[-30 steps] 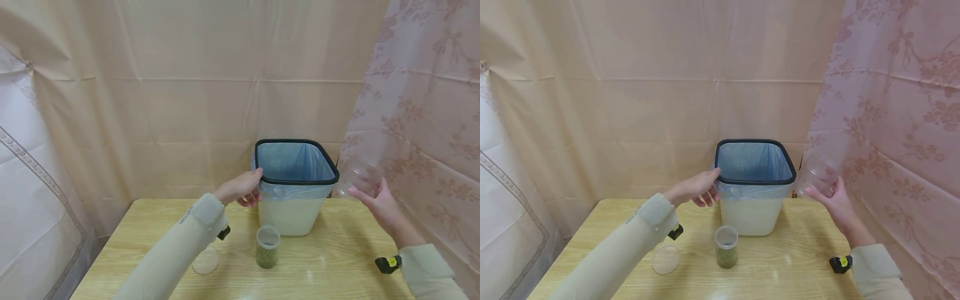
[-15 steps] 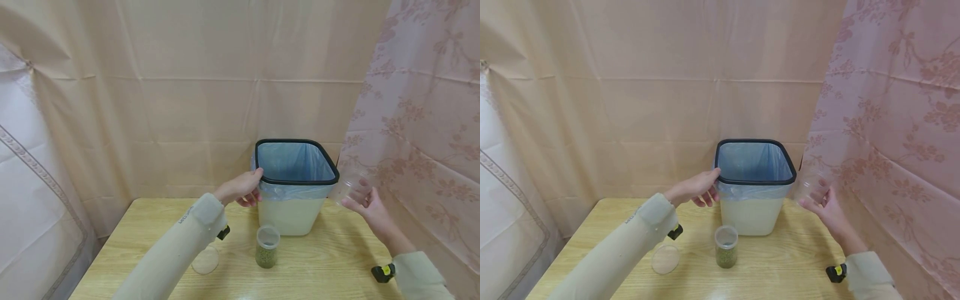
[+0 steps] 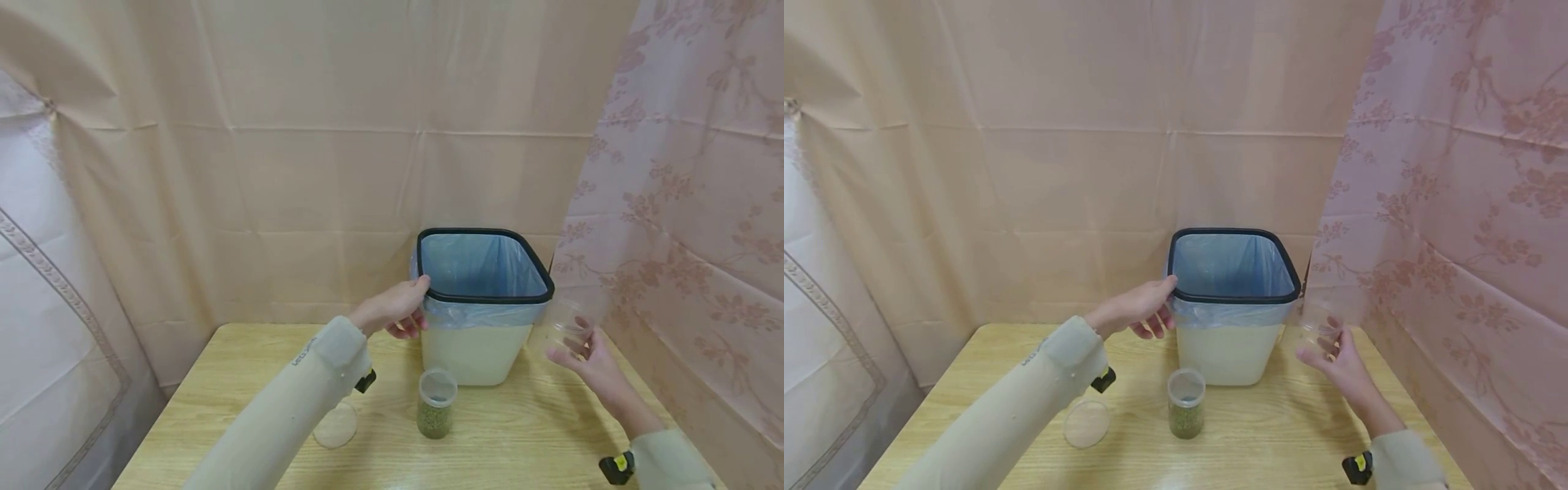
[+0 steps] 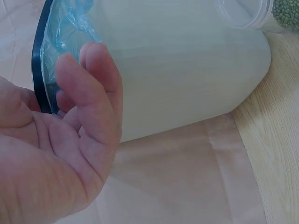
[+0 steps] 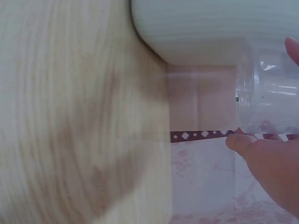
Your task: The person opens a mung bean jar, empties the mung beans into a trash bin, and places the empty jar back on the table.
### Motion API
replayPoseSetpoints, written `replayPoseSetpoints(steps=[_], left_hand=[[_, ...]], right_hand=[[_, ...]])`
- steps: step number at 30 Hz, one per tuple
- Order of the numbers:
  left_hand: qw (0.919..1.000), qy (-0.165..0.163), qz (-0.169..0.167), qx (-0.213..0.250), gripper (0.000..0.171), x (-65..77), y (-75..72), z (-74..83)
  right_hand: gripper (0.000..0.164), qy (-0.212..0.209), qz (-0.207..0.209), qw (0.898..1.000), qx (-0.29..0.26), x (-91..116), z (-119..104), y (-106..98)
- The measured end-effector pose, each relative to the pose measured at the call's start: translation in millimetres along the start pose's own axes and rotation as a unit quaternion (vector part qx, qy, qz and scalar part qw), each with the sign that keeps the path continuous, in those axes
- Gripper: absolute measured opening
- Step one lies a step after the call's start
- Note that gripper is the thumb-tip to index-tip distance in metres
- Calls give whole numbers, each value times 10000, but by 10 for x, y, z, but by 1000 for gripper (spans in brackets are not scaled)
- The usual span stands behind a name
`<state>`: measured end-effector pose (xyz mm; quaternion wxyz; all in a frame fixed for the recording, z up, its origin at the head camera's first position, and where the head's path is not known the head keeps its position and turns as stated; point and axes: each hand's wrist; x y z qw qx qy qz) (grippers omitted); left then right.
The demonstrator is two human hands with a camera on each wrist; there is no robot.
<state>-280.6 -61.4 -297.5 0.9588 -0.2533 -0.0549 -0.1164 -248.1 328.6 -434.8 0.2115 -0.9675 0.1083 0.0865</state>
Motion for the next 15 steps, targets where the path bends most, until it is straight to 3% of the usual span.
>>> replayPoseSetpoints(steps=[15], left_hand=[[10000, -32, 4, 21, 54, 14, -7, -6]], right_hand=[[99, 107, 17, 9999, -78, 111, 224, 142]])
Point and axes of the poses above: each hand's wrist, its own x-axis away from the middle knuckle, its own y-axis out of the palm, z = x × y, and after that the axes turned 15 degrees about z, right-handed
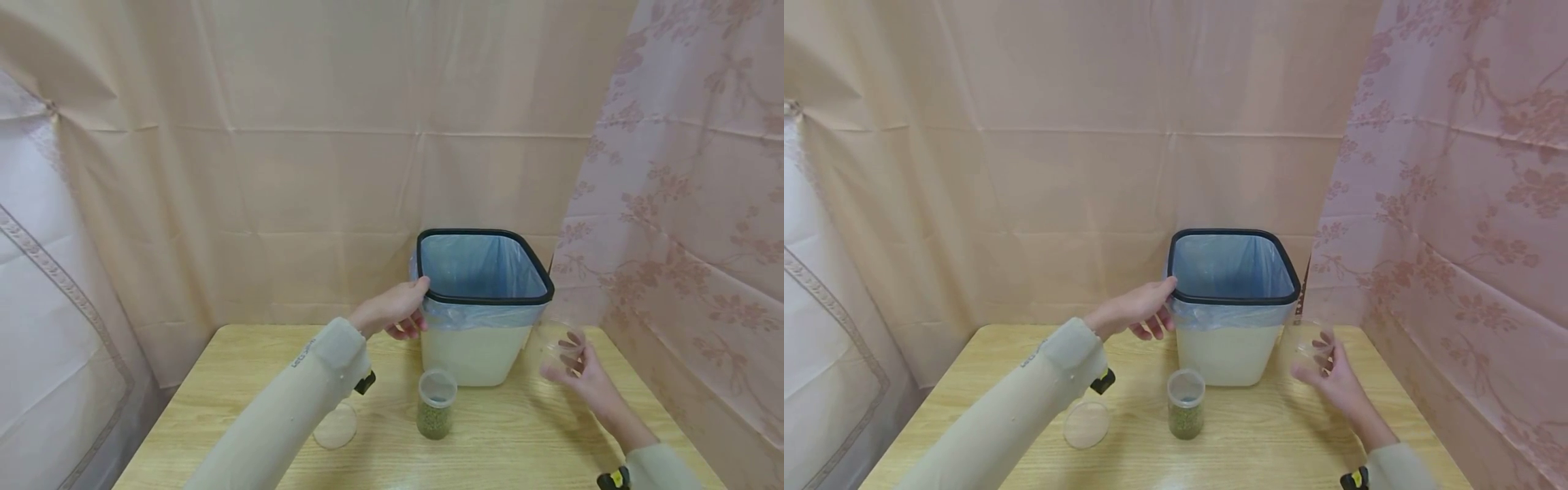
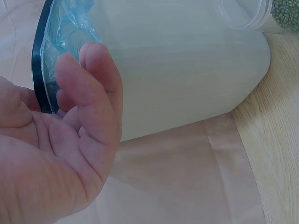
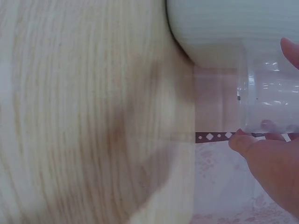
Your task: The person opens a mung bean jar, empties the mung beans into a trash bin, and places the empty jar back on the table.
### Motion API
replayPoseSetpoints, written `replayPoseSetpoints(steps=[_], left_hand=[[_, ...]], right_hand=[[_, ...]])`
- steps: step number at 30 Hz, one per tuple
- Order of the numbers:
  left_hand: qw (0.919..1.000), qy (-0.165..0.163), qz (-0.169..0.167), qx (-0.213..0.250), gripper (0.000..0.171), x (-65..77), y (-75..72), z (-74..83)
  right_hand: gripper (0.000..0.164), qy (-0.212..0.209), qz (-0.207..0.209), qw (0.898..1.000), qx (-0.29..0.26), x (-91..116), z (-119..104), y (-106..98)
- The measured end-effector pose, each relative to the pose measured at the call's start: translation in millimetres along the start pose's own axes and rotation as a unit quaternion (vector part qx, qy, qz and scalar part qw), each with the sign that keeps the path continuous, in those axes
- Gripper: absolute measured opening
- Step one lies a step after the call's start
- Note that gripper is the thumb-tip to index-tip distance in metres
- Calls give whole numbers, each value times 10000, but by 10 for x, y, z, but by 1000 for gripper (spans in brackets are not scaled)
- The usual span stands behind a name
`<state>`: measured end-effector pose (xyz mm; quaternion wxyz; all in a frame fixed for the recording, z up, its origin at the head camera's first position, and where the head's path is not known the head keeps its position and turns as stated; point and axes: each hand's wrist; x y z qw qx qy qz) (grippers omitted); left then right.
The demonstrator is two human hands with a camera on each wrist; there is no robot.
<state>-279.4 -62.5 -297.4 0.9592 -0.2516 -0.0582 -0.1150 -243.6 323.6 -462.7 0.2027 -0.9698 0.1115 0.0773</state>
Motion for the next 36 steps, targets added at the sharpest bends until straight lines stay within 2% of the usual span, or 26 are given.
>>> replayPoseSetpoints(steps=[5, 21, 36], left_hand=[[10000, -23, 7, -5, 54, 3, 0, 0], [10000, 60, 46, 46, 53, 20, 6, -2], [9999, 107, 14, 85, 53, 0, 15, -21]], right_hand=[[101, 29, -107, 9998, 170, 26, 40, 30], [107, 331, -497, 9980, 188, 20, 128, 110], [109, 320, -526, 9975, 349, 27, 282, 139]])
Point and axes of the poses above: each hand's wrist, its own x-axis away from the middle knuckle, its own y-axis out of the palm, z = x × y, and after that the axes turned 15 degrees about z, right-handed
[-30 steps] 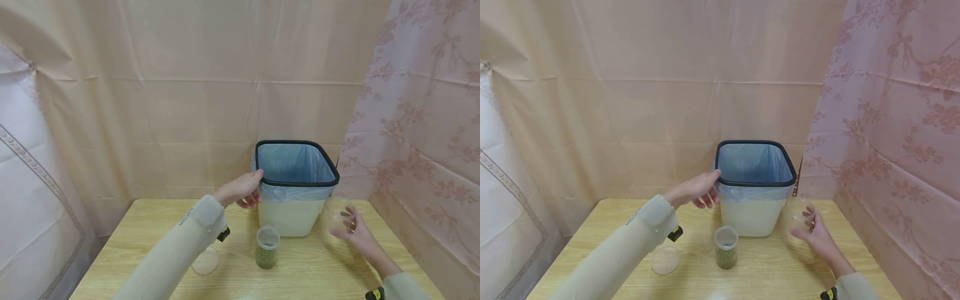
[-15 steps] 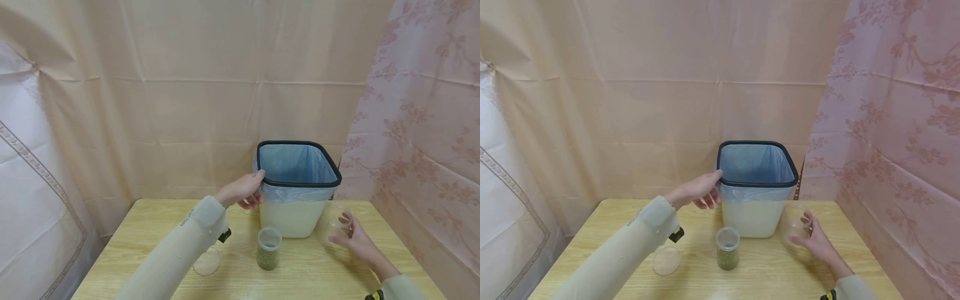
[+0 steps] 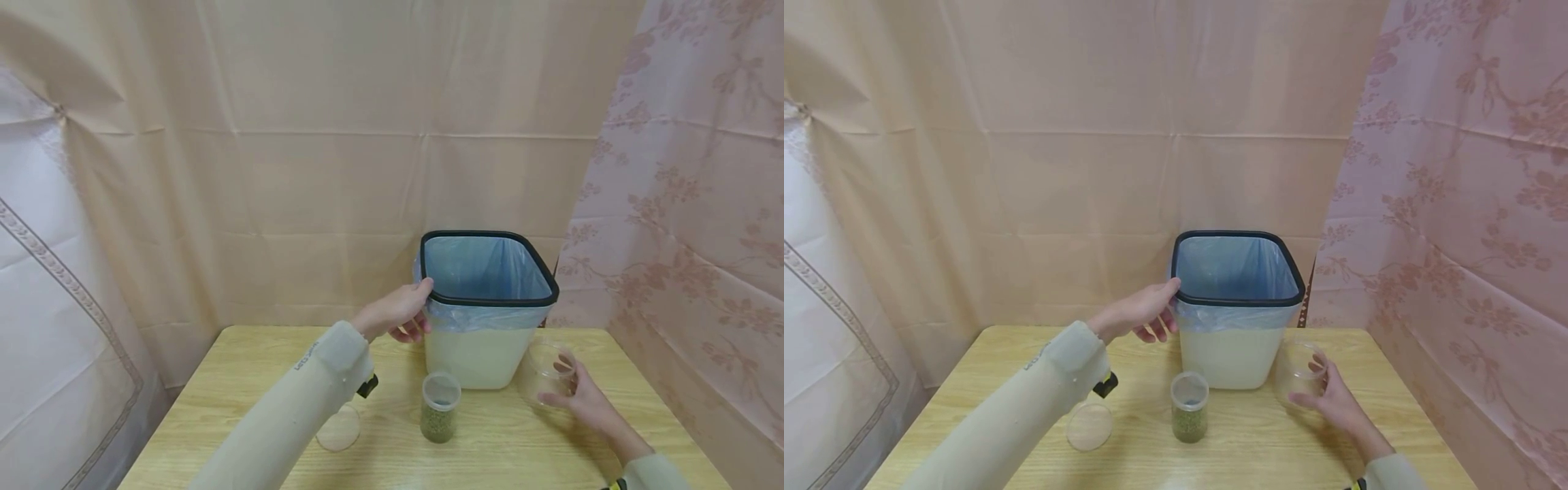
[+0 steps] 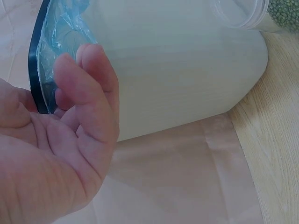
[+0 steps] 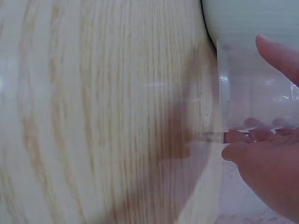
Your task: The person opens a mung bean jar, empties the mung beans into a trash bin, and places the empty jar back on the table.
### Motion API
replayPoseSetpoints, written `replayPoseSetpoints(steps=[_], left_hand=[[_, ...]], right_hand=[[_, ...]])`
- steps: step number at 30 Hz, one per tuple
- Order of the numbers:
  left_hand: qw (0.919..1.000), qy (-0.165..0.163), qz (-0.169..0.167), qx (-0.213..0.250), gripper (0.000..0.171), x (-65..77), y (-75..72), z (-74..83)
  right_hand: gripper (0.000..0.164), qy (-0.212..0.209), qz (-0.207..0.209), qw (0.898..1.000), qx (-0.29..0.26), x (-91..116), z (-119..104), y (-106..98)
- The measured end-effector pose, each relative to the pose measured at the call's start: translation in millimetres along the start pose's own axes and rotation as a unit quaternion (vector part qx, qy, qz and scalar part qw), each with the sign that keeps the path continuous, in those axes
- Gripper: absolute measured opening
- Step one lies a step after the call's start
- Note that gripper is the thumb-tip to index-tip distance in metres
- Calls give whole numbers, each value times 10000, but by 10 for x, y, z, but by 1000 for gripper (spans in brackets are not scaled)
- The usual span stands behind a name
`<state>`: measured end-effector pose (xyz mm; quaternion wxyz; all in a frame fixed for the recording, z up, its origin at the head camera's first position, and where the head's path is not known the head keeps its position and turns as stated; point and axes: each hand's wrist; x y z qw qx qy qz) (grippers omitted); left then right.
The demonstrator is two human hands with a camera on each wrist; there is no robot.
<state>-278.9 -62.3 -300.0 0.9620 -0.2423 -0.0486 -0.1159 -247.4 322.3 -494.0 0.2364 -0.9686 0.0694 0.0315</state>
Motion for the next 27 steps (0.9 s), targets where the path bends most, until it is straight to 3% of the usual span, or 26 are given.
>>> replayPoseSetpoints(steps=[9, 27], left_hand=[[9999, -48, 42, 84, 52, -34, 8, -8], [9999, -143, 54, 74, 53, -21, 14, 8]], right_hand=[[105, -123, -15, 9998, 139, -43, 65, 19], [109, 66, -43, 9998, 193, -21, 69, 53]])
Point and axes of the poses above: each hand's wrist, its own x-axis away from the middle knuckle, its own y-axis out of the palm, z = x × y, and after that the axes turned 15 degrees about z, right-handed
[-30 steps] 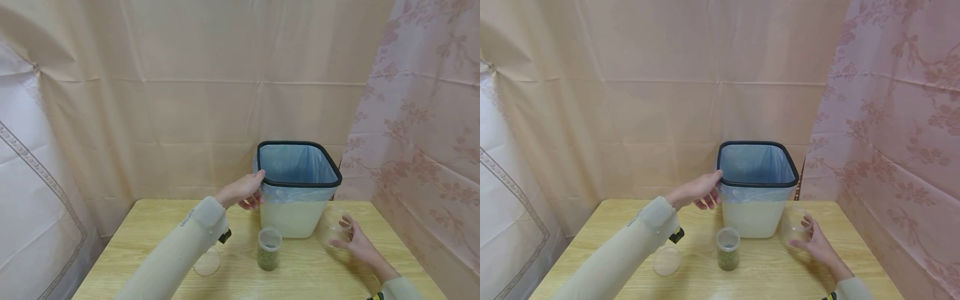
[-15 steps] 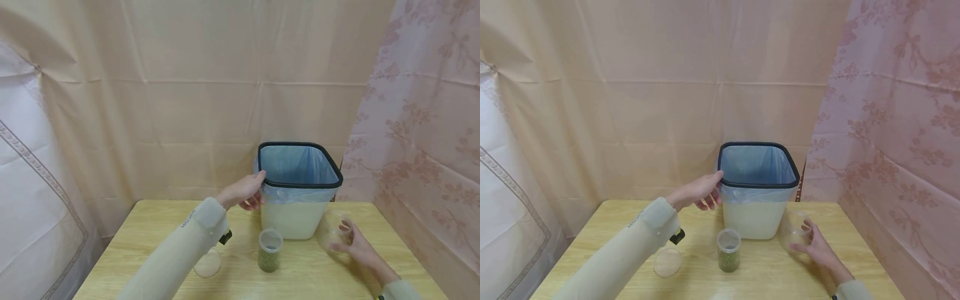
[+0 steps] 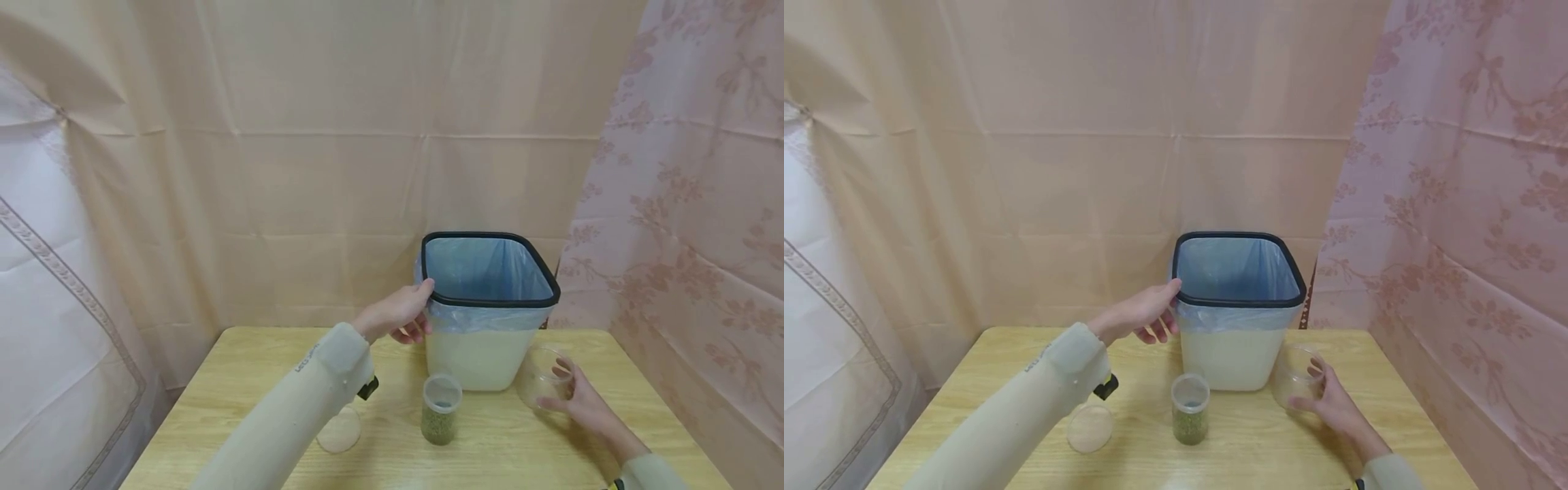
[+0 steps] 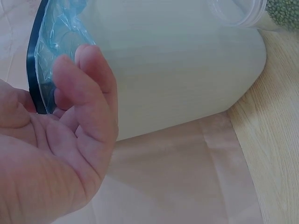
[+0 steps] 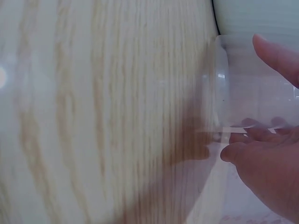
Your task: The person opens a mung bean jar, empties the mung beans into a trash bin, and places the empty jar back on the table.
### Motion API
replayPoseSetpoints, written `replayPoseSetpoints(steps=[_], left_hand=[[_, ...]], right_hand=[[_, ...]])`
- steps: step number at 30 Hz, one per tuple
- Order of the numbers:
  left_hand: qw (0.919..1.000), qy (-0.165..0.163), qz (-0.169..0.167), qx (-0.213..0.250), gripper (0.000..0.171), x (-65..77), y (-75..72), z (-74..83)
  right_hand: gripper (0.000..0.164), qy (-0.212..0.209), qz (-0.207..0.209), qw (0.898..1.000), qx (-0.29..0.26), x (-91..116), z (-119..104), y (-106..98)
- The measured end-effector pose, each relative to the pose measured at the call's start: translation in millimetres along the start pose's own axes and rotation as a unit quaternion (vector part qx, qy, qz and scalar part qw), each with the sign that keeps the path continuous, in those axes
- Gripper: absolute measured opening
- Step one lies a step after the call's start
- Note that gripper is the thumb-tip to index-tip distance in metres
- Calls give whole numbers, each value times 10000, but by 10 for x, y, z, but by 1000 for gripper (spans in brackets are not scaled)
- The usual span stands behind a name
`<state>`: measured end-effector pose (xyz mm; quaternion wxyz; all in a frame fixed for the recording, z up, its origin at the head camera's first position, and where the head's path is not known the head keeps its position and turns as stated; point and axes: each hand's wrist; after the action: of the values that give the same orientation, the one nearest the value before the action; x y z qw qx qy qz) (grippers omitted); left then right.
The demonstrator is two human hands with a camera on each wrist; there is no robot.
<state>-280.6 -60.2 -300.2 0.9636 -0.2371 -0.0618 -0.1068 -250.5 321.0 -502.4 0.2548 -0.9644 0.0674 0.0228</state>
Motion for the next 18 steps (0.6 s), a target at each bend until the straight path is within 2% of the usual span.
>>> replayPoseSetpoints(steps=[6, 18], left_hand=[[10000, -17, 18, 20, 53, 15, -2, -5], [10000, 32, 65, 51, 54, 6, 14, -28]], right_hand=[[108, -148, 15, 9999, 86, -6, 10, 11], [112, -178, 72, 9998, -6, -12, 37, 19]])
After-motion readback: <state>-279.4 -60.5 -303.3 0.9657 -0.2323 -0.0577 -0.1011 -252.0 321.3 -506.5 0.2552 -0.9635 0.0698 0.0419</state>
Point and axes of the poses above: each hand's wrist, its own x-axis away from the middle knuckle, its own y-axis out of the palm, z = x × y, and after that the axes turned 15 degrees about z, right-handed
